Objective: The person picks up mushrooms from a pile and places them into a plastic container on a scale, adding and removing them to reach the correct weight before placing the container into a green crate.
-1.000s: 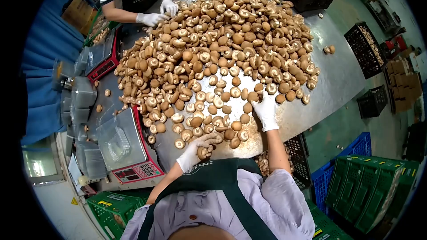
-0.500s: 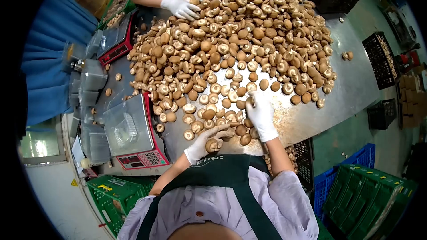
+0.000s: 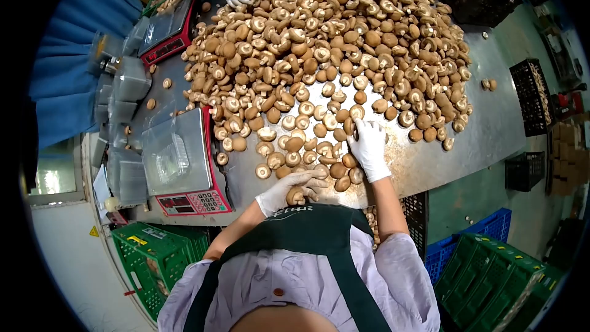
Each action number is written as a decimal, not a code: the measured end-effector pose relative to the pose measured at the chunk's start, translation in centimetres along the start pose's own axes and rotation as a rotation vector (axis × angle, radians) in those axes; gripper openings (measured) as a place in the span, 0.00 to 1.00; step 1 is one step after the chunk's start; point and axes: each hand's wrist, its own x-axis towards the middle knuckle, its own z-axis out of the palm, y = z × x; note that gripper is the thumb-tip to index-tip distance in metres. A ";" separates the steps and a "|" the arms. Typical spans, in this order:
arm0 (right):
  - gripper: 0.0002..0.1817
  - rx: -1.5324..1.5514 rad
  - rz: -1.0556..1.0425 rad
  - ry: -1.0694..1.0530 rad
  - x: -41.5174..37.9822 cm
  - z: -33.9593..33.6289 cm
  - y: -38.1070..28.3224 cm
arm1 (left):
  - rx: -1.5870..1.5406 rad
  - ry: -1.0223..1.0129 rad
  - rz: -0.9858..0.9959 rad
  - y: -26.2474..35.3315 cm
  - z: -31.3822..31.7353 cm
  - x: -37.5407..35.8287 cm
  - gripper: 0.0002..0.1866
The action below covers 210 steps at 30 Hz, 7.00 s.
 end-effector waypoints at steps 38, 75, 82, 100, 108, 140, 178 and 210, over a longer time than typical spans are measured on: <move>0.09 0.165 -0.278 -0.197 -3.0 -1.9 -7.8 | -0.388 0.150 0.377 -2.6 -7.3 -6.2 0.44; 0.16 0.390 -0.339 -0.182 3.0 1.7 -12.8 | -0.741 -0.093 0.334 -0.9 -5.4 -4.9 0.15; 0.18 0.366 -0.293 -0.382 4.6 6.4 -14.8 | -0.525 -0.016 0.483 -1.7 -6.3 -5.5 0.27; 0.13 0.803 0.143 -0.437 0.0 -4.2 -8.9 | -0.043 0.298 0.688 2.8 -3.6 -10.9 0.33; 0.13 0.789 0.216 -0.368 -1.2 -4.0 -5.7 | 0.679 1.370 1.399 9.5 -7.2 -22.9 0.31; 0.27 0.115 0.119 -0.298 -10.4 -3.4 -0.5 | -0.361 0.201 0.580 3.4 -2.6 -4.8 0.12; 0.26 0.733 -0.226 -0.317 -3.9 -4.1 -12.5 | -0.489 -0.199 0.259 -3.0 -6.9 -1.1 0.41; 0.21 0.219 -0.200 -0.114 6.3 0.2 -11.8 | -0.434 0.087 0.298 -2.3 -6.7 -1.9 0.23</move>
